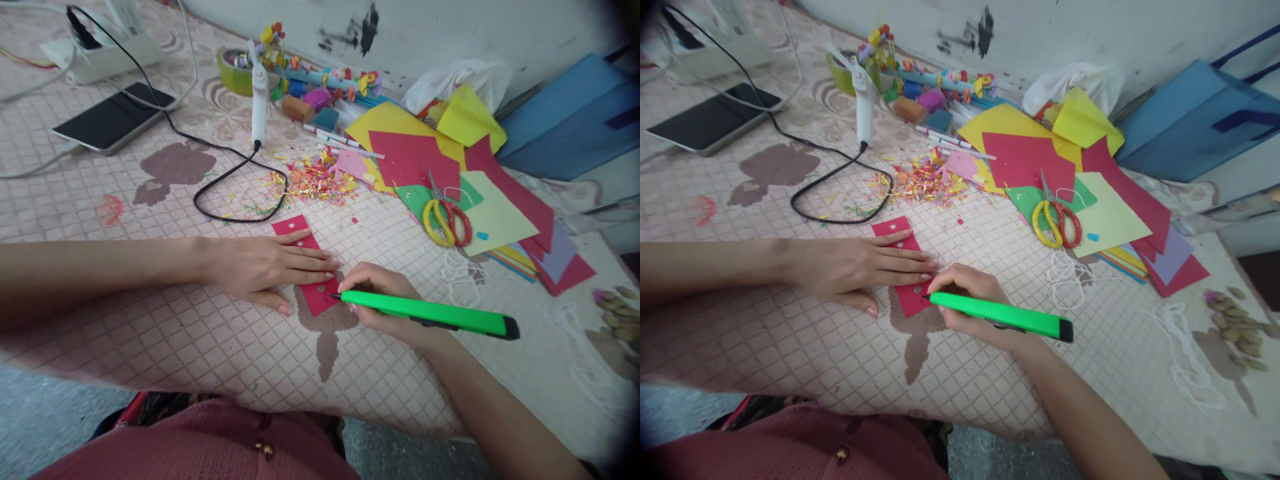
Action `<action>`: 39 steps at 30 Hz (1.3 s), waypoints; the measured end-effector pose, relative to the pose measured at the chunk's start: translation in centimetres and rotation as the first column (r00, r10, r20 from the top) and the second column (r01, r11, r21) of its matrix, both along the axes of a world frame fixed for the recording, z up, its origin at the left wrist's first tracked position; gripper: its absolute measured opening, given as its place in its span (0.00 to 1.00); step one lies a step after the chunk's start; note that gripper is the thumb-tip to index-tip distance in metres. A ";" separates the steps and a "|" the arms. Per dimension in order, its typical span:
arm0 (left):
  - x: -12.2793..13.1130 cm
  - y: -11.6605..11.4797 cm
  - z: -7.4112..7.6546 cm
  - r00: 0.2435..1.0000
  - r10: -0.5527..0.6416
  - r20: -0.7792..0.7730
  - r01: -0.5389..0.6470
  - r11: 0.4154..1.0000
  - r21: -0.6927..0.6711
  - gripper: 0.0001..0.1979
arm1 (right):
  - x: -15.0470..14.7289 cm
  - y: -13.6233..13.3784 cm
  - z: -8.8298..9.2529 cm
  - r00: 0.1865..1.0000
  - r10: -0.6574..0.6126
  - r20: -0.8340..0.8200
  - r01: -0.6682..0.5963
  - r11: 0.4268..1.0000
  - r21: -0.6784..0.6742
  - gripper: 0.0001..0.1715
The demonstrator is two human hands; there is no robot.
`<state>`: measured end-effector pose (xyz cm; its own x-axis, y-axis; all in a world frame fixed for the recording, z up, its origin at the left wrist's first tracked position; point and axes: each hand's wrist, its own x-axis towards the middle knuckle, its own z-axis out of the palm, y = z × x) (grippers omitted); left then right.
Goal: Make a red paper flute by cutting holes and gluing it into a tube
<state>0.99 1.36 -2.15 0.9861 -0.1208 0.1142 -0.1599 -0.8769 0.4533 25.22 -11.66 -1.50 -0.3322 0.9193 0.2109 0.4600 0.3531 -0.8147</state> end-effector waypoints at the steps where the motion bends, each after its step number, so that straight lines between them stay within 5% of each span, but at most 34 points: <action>1: 0.0 0.0 0.0 1.000 0.012 0.004 -0.012 1.000 -0.010 0.32 | -0.1 0.0 0.1 1.000 -0.003 0.004 0.003 1.000 0.006 0.12; 11: -1.6 -1.9 -0.4 0.997 0.081 -0.016 -0.080 0.996 0.047 0.42 | 0.0 0.0 0.2 1.000 0.009 0.008 -0.009 1.000 -0.015 0.10; 39: -2.7 -3.5 -0.7 0.992 0.113 -0.052 -0.104 0.983 0.151 0.35 | 0.5 0.0 -0.3 0.999 0.034 0.014 -0.034 0.999 -0.038 0.14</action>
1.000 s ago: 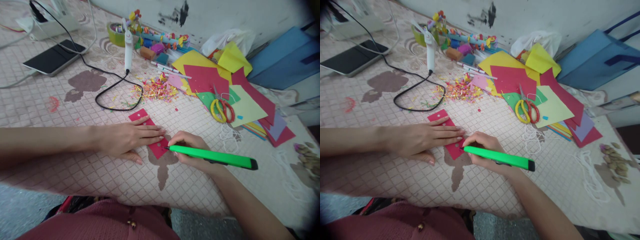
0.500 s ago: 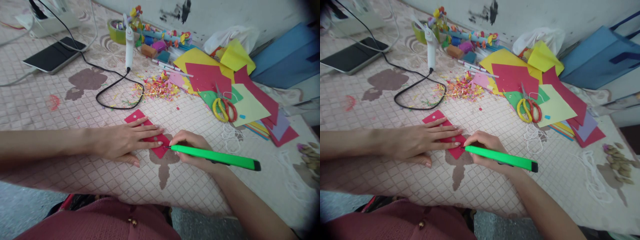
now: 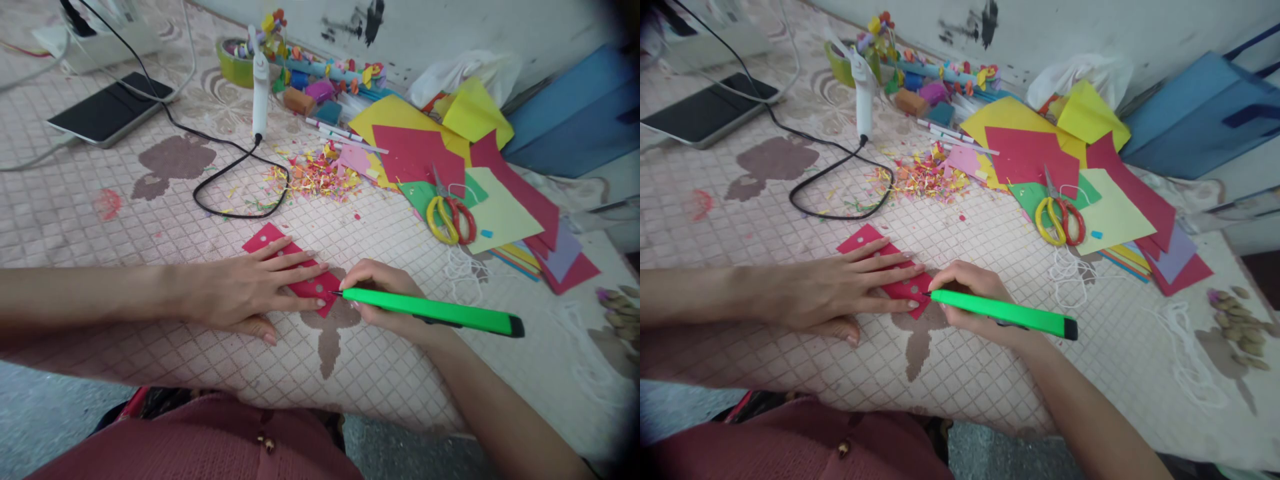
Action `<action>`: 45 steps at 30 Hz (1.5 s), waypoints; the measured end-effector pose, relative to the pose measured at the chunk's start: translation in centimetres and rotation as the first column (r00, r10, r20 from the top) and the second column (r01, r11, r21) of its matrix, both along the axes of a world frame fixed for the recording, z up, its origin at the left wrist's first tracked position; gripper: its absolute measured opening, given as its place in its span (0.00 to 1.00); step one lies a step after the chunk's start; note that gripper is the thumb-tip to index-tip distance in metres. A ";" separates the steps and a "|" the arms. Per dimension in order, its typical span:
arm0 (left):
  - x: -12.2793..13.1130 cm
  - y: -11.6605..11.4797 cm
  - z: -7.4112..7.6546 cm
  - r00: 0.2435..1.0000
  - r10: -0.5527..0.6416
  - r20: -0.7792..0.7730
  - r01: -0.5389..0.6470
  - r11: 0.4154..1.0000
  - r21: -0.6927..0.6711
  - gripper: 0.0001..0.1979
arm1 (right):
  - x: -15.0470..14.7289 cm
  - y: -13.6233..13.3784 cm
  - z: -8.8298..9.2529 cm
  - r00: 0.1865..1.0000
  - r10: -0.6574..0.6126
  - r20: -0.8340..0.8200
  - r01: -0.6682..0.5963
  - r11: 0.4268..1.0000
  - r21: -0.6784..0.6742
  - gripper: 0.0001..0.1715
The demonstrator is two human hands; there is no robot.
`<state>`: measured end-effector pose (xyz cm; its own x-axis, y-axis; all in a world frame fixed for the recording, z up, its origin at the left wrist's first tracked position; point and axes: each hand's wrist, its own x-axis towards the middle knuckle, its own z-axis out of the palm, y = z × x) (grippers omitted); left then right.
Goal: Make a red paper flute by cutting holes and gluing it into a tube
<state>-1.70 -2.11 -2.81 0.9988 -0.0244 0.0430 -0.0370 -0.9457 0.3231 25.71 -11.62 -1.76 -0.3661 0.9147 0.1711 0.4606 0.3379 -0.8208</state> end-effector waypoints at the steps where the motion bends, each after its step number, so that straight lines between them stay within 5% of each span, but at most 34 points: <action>1: 0.0 0.0 0.0 1.000 0.003 0.008 -0.003 1.000 0.005 0.35 | 0.0 0.0 0.1 1.000 0.000 0.002 0.000 1.000 0.007 0.13; 16: 0.0 -3.2 -0.2 0.985 0.165 0.044 -0.169 0.973 0.156 0.39 | -0.6 -0.1 0.3 0.999 -0.046 -0.003 0.046 0.998 0.045 0.12; 22: 0.3 -2.8 0.3 0.996 0.094 0.009 -0.094 0.988 0.125 0.36 | 0.0 0.2 0.0 0.999 0.034 -0.020 -0.033 0.999 0.043 0.11; 45: 0.5 -3.0 0.2 0.992 0.122 0.032 -0.125 0.984 0.124 0.36 | 0.2 0.1 -0.1 0.999 0.034 -0.030 -0.033 0.999 0.041 0.07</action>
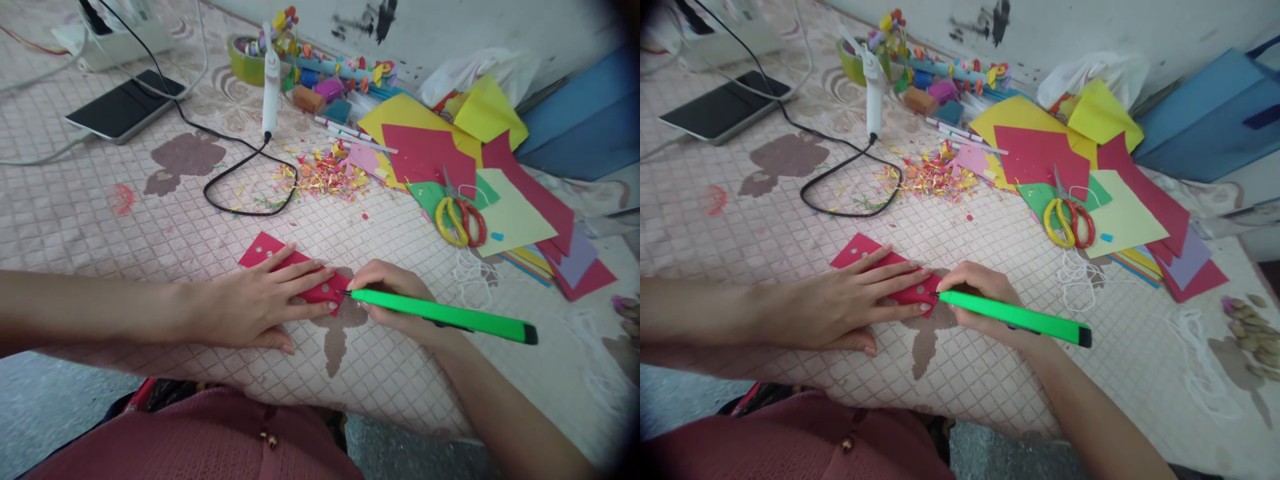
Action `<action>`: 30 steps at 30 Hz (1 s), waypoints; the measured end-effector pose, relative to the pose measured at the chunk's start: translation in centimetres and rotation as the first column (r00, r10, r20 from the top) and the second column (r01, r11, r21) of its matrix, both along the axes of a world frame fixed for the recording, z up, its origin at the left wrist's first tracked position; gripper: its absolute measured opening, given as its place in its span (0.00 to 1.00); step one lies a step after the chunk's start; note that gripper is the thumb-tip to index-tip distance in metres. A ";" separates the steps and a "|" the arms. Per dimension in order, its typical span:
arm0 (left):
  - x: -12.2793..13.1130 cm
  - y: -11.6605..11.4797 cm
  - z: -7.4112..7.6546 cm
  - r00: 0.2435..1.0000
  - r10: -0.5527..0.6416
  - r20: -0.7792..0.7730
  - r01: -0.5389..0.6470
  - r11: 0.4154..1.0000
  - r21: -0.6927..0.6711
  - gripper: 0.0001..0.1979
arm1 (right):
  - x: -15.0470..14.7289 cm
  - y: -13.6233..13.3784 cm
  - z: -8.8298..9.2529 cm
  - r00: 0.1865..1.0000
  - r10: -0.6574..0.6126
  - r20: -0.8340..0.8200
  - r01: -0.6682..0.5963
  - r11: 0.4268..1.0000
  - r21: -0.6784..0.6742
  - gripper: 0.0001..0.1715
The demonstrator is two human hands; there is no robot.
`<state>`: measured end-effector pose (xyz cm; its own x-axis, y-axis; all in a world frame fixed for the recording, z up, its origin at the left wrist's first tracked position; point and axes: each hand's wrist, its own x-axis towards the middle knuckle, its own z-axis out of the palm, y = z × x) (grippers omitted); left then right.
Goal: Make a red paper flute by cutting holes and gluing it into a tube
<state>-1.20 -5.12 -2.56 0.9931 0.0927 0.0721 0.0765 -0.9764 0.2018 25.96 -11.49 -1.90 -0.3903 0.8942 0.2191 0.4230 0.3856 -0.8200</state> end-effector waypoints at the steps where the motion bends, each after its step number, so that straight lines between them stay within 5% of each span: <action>1: 0.0 0.0 0.0 1.000 0.003 0.004 -0.003 1.000 -0.009 0.35 | 0.0 0.0 0.0 1.000 0.001 -0.004 -0.001 1.000 -0.003 0.06; 30: 0.3 0.0 0.2 0.999 -0.001 0.050 0.004 0.999 -0.049 0.36 | 0.0 0.1 0.3 1.000 0.014 -0.003 -0.014 1.000 -0.012 0.07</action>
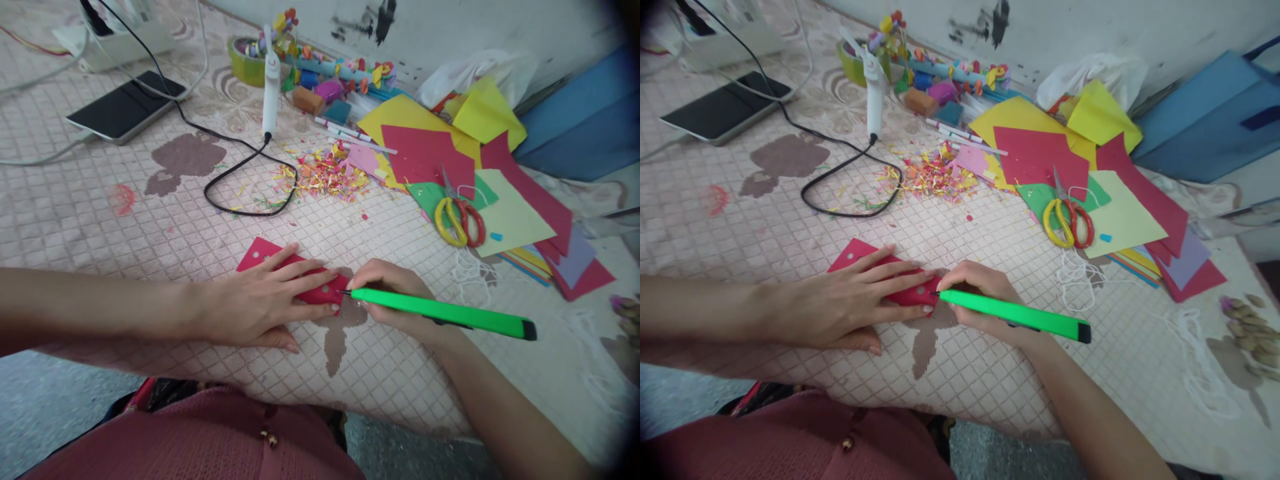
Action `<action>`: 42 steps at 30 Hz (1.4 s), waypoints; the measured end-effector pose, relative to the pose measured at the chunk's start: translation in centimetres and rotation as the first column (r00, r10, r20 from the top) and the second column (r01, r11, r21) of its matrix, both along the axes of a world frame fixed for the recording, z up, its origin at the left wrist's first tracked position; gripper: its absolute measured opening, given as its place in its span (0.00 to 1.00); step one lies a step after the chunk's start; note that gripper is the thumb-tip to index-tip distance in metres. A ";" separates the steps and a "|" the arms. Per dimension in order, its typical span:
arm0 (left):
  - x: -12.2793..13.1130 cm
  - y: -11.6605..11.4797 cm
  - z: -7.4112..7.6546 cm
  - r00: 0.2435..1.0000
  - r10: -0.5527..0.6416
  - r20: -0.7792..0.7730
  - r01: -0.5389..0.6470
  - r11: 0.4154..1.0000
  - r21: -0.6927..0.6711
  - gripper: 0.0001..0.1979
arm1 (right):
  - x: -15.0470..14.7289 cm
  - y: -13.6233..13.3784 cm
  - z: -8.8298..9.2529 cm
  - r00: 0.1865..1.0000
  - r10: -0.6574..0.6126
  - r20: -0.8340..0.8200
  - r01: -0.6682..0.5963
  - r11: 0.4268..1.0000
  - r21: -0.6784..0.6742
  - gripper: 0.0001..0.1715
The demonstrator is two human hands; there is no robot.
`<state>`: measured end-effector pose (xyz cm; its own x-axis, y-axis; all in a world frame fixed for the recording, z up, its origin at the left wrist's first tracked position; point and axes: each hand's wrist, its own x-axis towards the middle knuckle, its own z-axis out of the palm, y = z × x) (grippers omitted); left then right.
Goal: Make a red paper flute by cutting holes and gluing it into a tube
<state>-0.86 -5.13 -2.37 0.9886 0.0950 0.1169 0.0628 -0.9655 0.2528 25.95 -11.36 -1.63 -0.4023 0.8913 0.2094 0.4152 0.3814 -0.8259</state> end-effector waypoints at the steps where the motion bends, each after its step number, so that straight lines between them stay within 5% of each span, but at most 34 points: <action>1: 0.0 0.0 0.0 1.000 -0.003 -0.006 0.003 1.000 -0.002 0.36 | 0.0 0.0 -0.1 1.000 -0.007 0.004 0.007 1.000 0.006 0.07; 20: 0.2 -0.7 0.3 0.997 0.063 -0.040 -0.062 0.998 0.027 0.35 | -0.5 -0.7 -0.2 0.993 -0.099 0.061 0.098 0.995 0.026 0.11; 33: 0.2 0.8 0.0 0.999 -0.037 -0.027 0.036 0.999 -0.034 0.34 | -1.3 -1.4 -0.6 0.959 -0.253 0.125 0.236 0.961 0.141 0.12; 42: 0.1 0.5 -0.3 0.996 -0.004 -0.093 0.002 1.000 -0.019 0.33 | -1.1 -2.0 -1.0 0.971 -0.230 0.069 0.219 0.967 0.131 0.11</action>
<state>-0.80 -4.64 -2.65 0.9954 0.0936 0.0225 0.0844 -0.9607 0.2645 24.82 -13.36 -2.65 -0.2153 0.9304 0.2965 0.5664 0.3663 -0.7382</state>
